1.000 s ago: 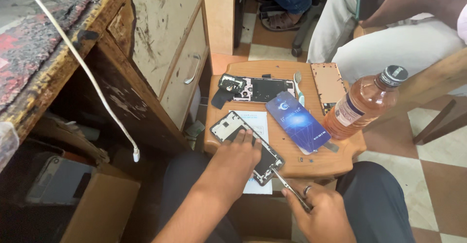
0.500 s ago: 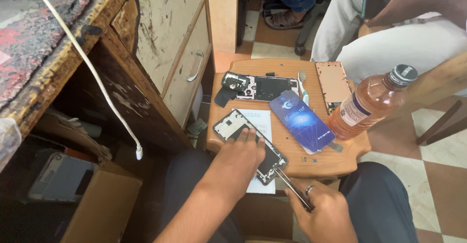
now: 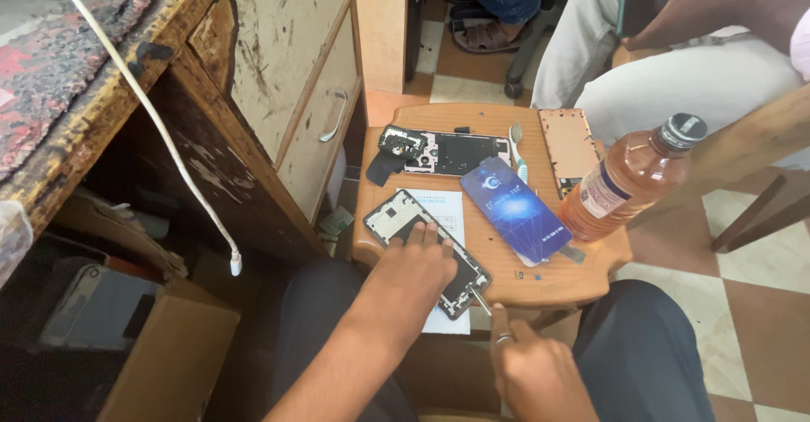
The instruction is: The person uses a metal tool to scrape and clean the edges of a disassembled smartphone frame on a small table. They then pick up a plastic bottle, pour a liquid onto the tool, and continue cleaning the phone frame.
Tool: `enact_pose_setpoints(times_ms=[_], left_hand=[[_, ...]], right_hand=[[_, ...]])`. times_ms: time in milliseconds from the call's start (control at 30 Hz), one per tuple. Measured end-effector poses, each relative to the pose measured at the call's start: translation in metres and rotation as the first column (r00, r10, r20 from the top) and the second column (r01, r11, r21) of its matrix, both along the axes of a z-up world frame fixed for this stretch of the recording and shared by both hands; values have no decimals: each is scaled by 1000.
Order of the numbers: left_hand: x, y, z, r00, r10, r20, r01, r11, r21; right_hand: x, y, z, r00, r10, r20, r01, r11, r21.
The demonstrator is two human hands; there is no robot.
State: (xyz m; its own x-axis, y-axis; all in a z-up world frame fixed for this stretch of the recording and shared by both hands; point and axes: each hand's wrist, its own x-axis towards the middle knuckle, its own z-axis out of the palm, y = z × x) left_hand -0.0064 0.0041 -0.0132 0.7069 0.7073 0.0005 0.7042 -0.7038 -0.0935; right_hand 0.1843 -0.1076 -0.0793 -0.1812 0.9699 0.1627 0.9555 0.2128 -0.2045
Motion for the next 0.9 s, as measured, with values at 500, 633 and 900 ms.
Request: enact_pose_setpoints(times_ms=[500, 633, 900], left_hand=[[3, -5, 5, 998, -62, -4, 62, 990, 127], [4, -8, 2, 998, -32, -47, 35, 997, 73], [3, -7, -7, 998, -47, 31, 42, 989, 142]], right_hand=[[2, 11, 14, 992, 120, 47, -105, 963, -250], [2, 8, 30, 983, -47, -178, 17, 985, -171], [-12, 5, 71, 840, -379, -388, 236, 899, -368]])
